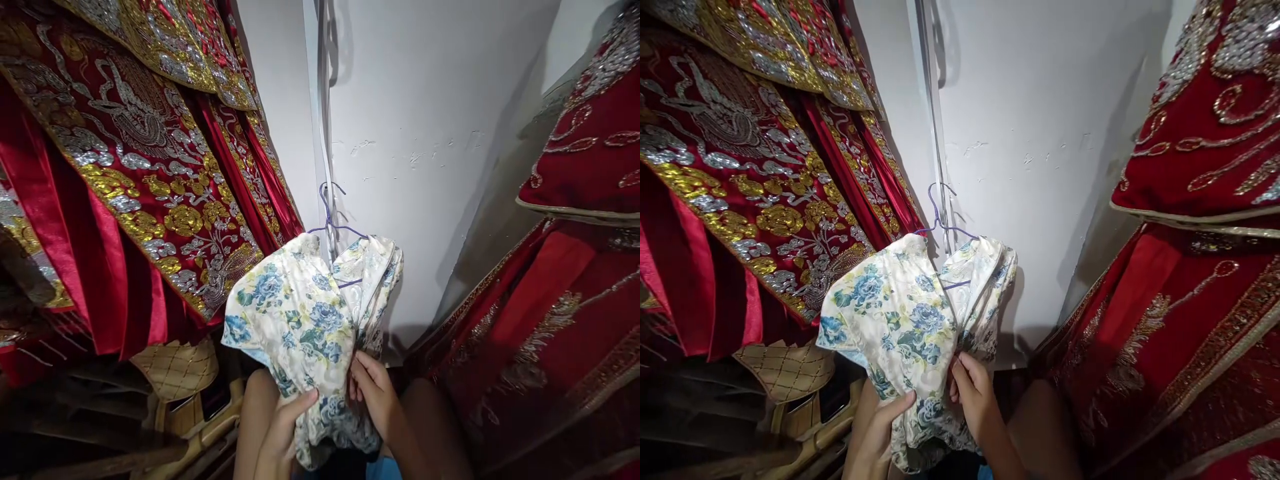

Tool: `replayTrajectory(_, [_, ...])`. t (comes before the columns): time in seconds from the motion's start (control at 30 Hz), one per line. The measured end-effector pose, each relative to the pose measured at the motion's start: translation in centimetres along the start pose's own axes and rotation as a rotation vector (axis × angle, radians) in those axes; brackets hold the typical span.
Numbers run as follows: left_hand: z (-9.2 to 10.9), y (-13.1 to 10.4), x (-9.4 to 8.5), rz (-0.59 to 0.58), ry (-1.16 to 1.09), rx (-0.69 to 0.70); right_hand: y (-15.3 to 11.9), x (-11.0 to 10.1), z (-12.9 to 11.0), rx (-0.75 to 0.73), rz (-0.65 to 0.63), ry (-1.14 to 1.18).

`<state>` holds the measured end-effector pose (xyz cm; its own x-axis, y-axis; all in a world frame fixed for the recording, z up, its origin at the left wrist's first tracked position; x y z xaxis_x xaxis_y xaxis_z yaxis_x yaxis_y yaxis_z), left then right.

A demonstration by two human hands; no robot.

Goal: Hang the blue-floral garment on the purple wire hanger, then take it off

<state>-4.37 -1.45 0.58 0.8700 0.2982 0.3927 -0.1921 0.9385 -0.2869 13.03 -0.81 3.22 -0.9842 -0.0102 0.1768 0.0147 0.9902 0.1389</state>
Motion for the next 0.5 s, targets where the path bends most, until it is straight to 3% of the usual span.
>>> replayTrajectory(0.07, [0.0, 0.7, 0.2, -0.037, -0.016, -0.093, 0.0, -0.3, -0.2, -0.015, 0.054, -0.032])
replayTrajectory(0.13, [0.0, 1.7, 0.1, 0.040, -0.047, -0.044, 0.0, -0.9, -0.4, -0.019, 0.068, -0.077])
replayTrajectory(0.23, [-0.2, 2.9, -0.1, 0.313, -0.032, 0.265, -0.4, -1.3, -0.8, -0.009, 0.024, -0.126])
replayTrajectory(0.3, [-0.8, 2.8, 0.4, 0.373, 0.070, 0.511, -0.8, -1.0, -1.0, -0.006, -0.014, -0.143])
replayTrajectory(0.4, [-2.5, 1.4, 2.4, 0.179, 0.335, 0.734, -1.3, -0.3, -1.1, -0.026, -0.082, -0.167])
replayTrajectory(0.5, [-4.3, 0.0, 4.4, 0.002, 0.461, 0.748, -1.4, -0.2, -0.9, -0.064, -0.109, -0.220])
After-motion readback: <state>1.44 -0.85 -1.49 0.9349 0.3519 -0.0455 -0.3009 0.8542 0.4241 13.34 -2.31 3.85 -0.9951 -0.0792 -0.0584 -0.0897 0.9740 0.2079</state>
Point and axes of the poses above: each hand's wrist, its own y-axis towards the middle knuckle, its own x-axis out of the palm, z = x × y, the point moved 1 cm from there along y, towards the middle knuckle, and after that the axes turned 5 degrees about -x, right-handed, at the moved point
